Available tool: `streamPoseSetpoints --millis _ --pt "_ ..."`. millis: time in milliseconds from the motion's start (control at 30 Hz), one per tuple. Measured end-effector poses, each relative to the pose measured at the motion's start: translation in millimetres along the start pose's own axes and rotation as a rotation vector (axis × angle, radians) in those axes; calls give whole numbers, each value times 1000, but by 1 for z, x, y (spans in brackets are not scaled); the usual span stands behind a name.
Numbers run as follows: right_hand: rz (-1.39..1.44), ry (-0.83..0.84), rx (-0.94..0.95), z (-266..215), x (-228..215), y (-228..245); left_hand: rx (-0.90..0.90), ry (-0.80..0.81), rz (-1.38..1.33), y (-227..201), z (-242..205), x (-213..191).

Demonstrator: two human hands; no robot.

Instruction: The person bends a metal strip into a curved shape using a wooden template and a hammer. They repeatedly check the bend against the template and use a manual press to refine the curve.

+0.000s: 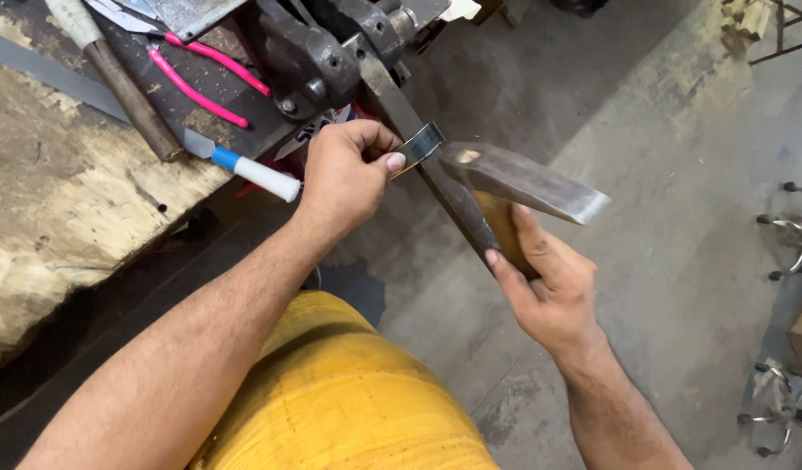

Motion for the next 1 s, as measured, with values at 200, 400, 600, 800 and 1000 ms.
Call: streamPoseSetpoints --millis 200,400,600,800,1000 --pt "-160 133 108 23 8 6 -48 -12 -5 -7 -2 1" --pt "-101 106 79 31 7 13 -88 -7 -1 -5 -2 1" --pt "-162 27 -17 25 4 12 -101 -2 43 -9 -1 -1" --pt "-196 33 33 20 7 11 -89 -13 62 -9 -1 1" --pt "-165 65 91 20 8 13 -73 -13 21 -5 -1 3"
Point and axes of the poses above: each hand's wrist, its own z-axis towards the middle knuckle, its own x-axis out of the palm, y = z × x, the point moved 5 cm from there along z, towards the middle knuckle, and after that the axes turned 1 degree about -z, right-handed, at the moved point
